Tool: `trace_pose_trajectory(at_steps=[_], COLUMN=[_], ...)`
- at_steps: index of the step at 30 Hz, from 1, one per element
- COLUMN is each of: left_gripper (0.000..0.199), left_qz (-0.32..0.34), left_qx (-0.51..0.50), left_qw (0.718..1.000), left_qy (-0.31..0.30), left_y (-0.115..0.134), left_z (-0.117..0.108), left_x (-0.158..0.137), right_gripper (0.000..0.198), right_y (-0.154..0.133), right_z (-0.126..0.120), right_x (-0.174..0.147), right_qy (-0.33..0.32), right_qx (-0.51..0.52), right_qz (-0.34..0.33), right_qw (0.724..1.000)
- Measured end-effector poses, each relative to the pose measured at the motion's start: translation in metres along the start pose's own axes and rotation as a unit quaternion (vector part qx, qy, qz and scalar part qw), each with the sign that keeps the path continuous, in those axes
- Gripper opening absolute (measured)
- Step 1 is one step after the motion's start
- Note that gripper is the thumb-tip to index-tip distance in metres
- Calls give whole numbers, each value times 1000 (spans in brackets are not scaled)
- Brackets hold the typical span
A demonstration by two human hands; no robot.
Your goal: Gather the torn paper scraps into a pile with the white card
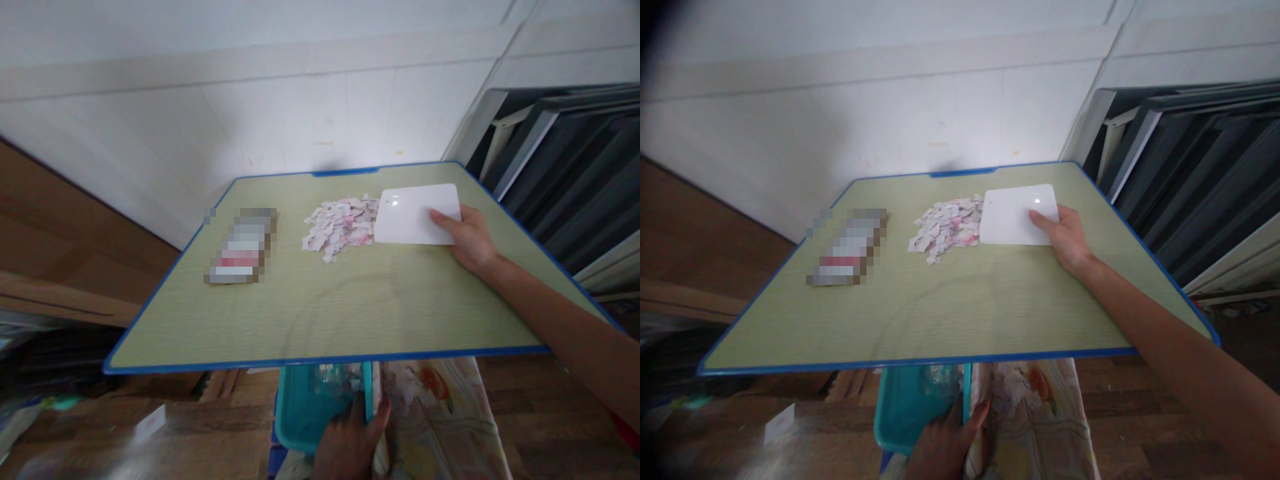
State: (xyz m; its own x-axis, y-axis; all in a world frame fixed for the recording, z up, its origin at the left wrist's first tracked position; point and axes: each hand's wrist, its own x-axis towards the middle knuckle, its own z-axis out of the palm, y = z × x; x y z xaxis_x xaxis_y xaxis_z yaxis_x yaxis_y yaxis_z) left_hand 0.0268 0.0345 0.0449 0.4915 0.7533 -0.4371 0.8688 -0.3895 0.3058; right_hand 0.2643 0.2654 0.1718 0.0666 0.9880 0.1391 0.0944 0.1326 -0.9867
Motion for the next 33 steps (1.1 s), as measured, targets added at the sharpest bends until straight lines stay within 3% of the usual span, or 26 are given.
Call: trace_pose_trajectory(at_steps=[7, 14, 25, 33], left_gripper=[73, 72, 63, 61], left_qz=[-5, 2, 0, -16], left_qx=[1, -14, 35, 64], left_qw=[1000, 1000, 999, 998], left_qy=[0, 2, -9, -9], left_y=[0, 1, 1, 0], left_z=[3, -3, -2, 2], left_x=[1, 0, 0, 0], right_gripper=[20, 18, 21, 21], right_y=[-1, -10, -20, -25], right_z=[3, 15, 38, 40], right_x=[-9, -22, -49, -51], right_qy=[-104, -246, -435, -465], right_qx=[-54, -80, -141, -118], right_qz=[13, -11, -99, -89], right_qw=[993, 966, 884, 873])
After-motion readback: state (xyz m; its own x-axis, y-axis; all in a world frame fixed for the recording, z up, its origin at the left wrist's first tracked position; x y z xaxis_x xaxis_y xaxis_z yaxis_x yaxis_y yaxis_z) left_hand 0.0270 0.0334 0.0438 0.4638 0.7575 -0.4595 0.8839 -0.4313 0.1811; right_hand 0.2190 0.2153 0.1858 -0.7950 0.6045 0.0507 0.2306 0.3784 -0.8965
